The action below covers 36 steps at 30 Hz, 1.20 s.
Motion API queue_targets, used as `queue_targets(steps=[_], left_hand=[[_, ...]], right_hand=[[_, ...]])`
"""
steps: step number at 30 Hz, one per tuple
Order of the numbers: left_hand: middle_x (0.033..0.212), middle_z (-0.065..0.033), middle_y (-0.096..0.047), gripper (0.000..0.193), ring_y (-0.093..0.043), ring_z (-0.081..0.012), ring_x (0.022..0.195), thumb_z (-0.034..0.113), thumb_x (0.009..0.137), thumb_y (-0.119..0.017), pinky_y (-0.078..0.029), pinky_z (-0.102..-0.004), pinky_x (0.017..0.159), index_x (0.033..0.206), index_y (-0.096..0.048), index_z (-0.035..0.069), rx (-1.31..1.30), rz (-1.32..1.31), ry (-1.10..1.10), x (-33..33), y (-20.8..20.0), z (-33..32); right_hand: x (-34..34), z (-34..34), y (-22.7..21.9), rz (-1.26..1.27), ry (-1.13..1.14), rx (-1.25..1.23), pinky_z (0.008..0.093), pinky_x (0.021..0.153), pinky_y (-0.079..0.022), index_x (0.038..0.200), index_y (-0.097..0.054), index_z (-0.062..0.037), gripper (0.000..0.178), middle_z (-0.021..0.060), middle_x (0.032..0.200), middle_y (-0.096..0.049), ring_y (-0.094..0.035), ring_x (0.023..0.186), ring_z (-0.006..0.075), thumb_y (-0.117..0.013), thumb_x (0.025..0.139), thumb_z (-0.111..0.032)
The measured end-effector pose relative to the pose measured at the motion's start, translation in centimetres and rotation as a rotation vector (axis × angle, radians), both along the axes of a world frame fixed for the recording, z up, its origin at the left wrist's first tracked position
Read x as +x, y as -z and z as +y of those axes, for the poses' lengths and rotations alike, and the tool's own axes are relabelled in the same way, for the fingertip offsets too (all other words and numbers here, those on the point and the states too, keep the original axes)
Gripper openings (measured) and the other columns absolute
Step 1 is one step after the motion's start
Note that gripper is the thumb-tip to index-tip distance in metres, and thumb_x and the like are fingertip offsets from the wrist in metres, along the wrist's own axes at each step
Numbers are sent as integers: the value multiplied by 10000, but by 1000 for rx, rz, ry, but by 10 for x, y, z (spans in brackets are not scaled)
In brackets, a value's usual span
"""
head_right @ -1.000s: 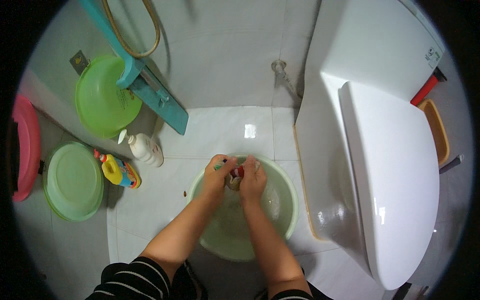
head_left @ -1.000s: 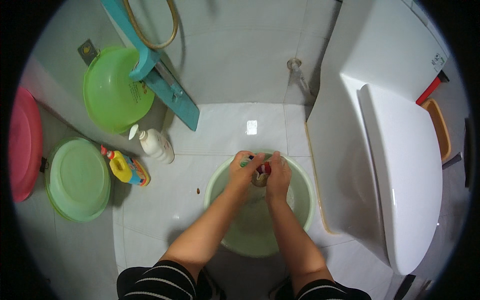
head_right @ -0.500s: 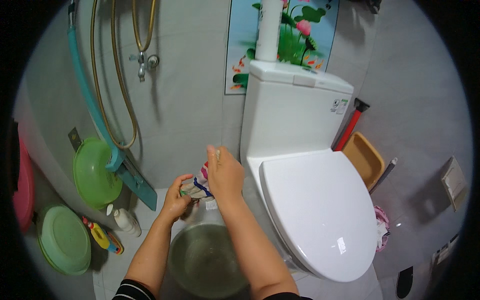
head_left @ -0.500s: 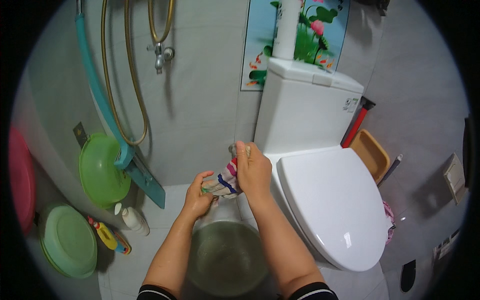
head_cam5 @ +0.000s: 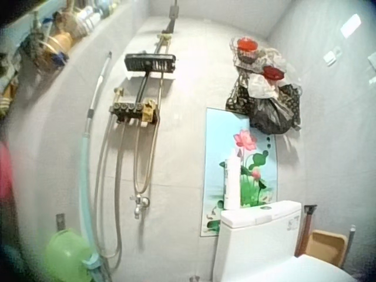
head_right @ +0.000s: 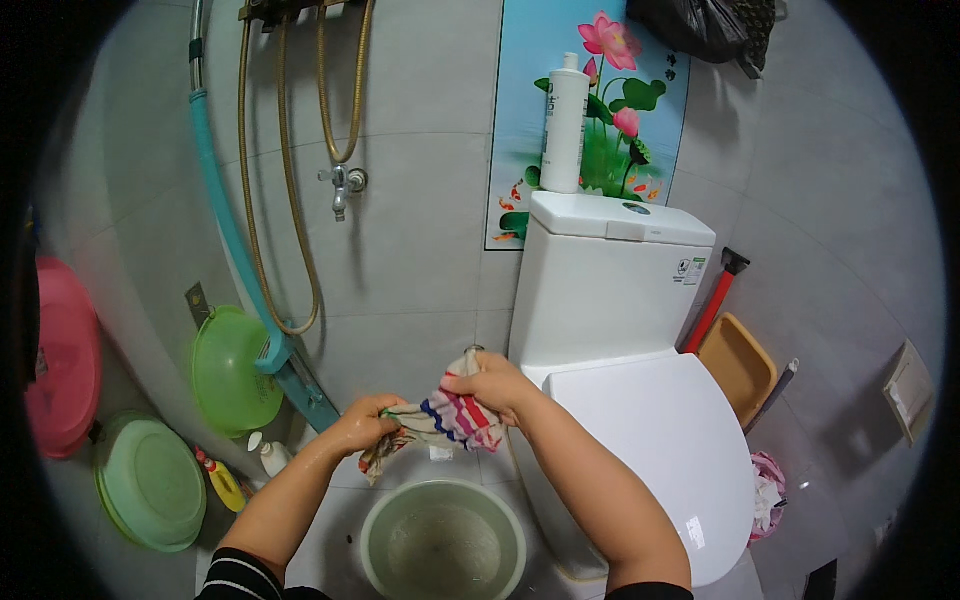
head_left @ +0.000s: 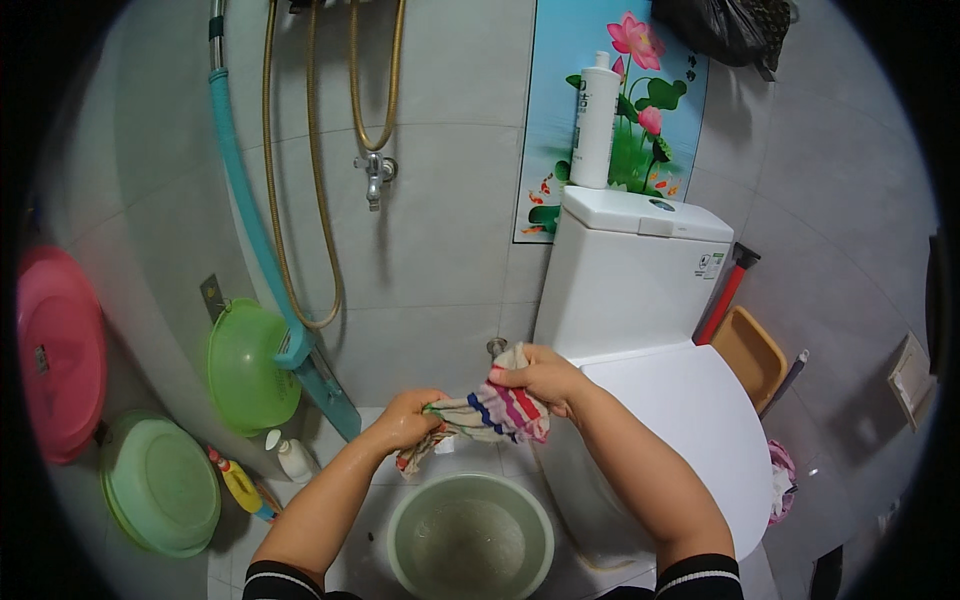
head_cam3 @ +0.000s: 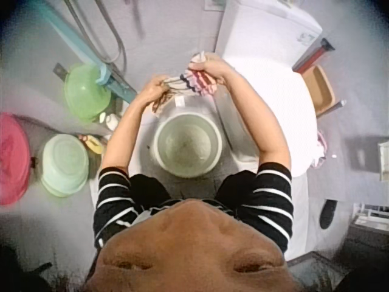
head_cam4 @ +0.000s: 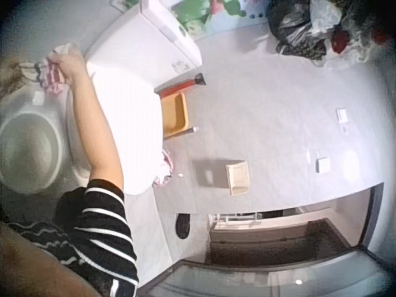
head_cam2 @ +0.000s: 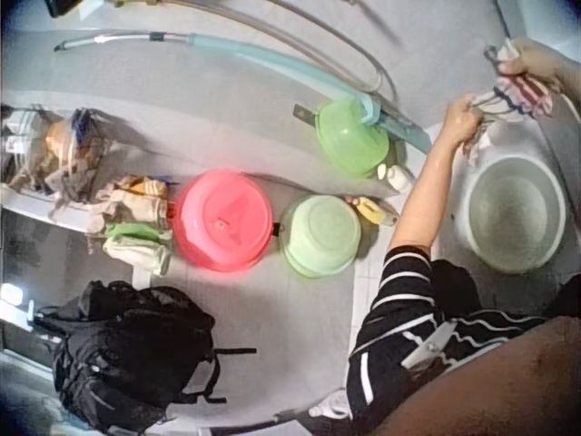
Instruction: The person cleans the toilet tank and seat with a cloth, rinsing it in a basin. They then move to the sink, wash the cloth, and scrub a pair of black slippers with a brush and soap before rinsing them.
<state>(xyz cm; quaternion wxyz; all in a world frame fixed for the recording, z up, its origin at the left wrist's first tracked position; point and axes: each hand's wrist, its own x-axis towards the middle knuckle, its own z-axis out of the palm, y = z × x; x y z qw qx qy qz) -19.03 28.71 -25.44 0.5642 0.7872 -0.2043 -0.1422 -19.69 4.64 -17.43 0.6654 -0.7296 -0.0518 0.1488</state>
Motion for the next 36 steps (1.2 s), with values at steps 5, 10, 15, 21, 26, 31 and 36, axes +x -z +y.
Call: queue_targets(steps=[5,10,15,21,26,31,36], left_hand=[[1025,-89,-643,429,-611,-159,897,32,775,-616,-482,-263,781,1194,-538,-7,-351,236,267,-23,-11,-3],[1196,-119,-587,521,-565,-208,1100,166,802,-697,-440,-343,952,1253,-503,-7,-615,519,326,-23,13,9],[1059,-65,-607,436,-587,-183,942,231,810,-722,-455,-310,870,1147,-549,14,-245,317,-103,-8,25,-6],[1076,-129,-568,466,-609,-235,898,175,814,-585,-508,-364,764,1237,-455,29,-598,304,-476,-1,37,-17],[1388,-195,-402,641,-499,-339,1185,66,779,-443,-423,-473,990,1408,-320,82,-1183,484,-90,-8,50,-25],[1412,-179,-380,724,-443,-327,1252,97,769,-460,-388,-449,1025,1460,-242,110,-1083,270,21,-17,12,-85],[1453,-163,-322,704,-406,-271,1283,85,790,-442,-328,-377,1066,1461,-228,68,-1146,184,217,-35,-26,-181]], right_hand=[[16,9,-7,-820,175,-705,377,652,-494,862,-635,-42,290,129,806,-633,-627,710,275,-704,774,-310],[3,41,-31,-1039,-73,-904,450,690,-463,815,-647,-72,408,127,841,-604,-589,799,360,-679,749,-473],[-3,38,-46,-1087,1,-1024,444,642,-477,792,-660,-71,389,148,835,-589,-600,749,363,-654,778,-459],[-49,63,32,-1050,-148,-648,412,618,-484,892,-684,-72,302,116,815,-603,-604,740,316,-667,807,-361],[-88,27,27,-590,-595,-588,358,712,-505,1104,-628,-90,335,126,882,-641,-627,766,300,-671,820,-261],[-87,-60,34,-743,41,-692,357,819,-490,1304,-486,-123,613,151,1221,-523,-540,1076,288,-733,769,-290],[-58,-98,42,-839,57,-435,381,1087,-277,1469,-190,-111,920,231,1447,-290,-297,1346,358,-742,752,-277]])
